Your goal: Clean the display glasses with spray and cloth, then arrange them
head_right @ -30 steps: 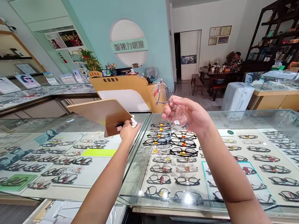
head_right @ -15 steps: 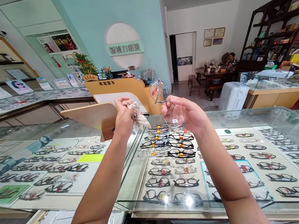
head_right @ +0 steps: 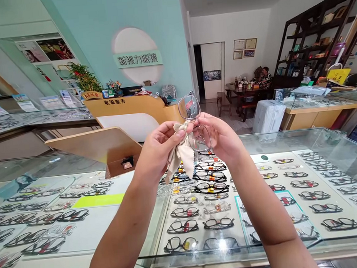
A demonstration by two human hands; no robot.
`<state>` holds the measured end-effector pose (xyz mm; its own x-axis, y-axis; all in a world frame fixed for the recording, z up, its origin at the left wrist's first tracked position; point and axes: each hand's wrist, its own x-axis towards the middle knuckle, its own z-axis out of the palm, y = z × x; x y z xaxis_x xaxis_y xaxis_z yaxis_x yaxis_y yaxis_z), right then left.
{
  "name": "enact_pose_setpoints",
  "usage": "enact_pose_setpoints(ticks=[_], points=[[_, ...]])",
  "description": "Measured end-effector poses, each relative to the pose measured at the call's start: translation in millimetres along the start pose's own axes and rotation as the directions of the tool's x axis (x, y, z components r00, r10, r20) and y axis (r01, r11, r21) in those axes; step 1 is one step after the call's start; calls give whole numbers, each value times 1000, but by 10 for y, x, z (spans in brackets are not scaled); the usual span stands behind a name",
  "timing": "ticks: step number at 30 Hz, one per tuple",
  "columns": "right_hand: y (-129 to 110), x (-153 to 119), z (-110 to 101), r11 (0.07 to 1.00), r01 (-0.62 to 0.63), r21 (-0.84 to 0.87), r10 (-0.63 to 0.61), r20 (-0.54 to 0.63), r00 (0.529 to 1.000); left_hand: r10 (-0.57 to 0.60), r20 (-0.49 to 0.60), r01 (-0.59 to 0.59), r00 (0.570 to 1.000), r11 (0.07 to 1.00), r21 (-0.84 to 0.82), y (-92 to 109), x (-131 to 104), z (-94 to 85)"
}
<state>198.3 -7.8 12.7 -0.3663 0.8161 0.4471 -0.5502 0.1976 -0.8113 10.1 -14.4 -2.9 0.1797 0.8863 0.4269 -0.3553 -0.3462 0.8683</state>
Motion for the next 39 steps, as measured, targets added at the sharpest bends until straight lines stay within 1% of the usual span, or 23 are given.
enact_pose_setpoints(ticks=[4,7,9,12,14,20,23,26,29,35,37,39], points=[[14,-11,32,998,50,-26,-50,-13,999,22,-19,-21,1000,1000,21,49,1,-22],[11,-20,29,998,46,-46,-48,-47,998,52,-39,-51,998,998,30,118,-16,-51],[8,-25,27,997,37,-68,-41,-63,997,112,-78,-108,991,993,47,158,-30,-80],[8,-34,41,996,13,-87,-18,-61,998,264,-148,-245,953,960,133,198,-45,-126],[11,-40,59,996,-9,-90,4,-55,998,310,-144,-280,940,939,200,212,-49,-145],[39,-31,82,990,-17,-139,11,-43,999,248,-15,-232,969,926,297,204,-55,-152],[56,-23,75,985,-28,-170,21,-41,999,243,16,-235,970,921,310,178,-54,-156],[66,-25,73,983,-28,-179,22,-34,999,253,21,-245,967,912,330,167,-52,-163],[65,-35,71,983,-23,-180,17,-36,999,279,-13,-257,960,901,350,184,-48,-177],[34,-63,69,982,-43,-186,39,-24,999,351,-180,-278,919,899,337,226,20,-298],[25,-72,82,975,-53,-216,53,-6,999,341,-195,-267,920,907,326,221,56,-338],[22,-81,101,972,-61,-228,67,18,998,305,-194,-236,932,920,313,210,84,-359]])
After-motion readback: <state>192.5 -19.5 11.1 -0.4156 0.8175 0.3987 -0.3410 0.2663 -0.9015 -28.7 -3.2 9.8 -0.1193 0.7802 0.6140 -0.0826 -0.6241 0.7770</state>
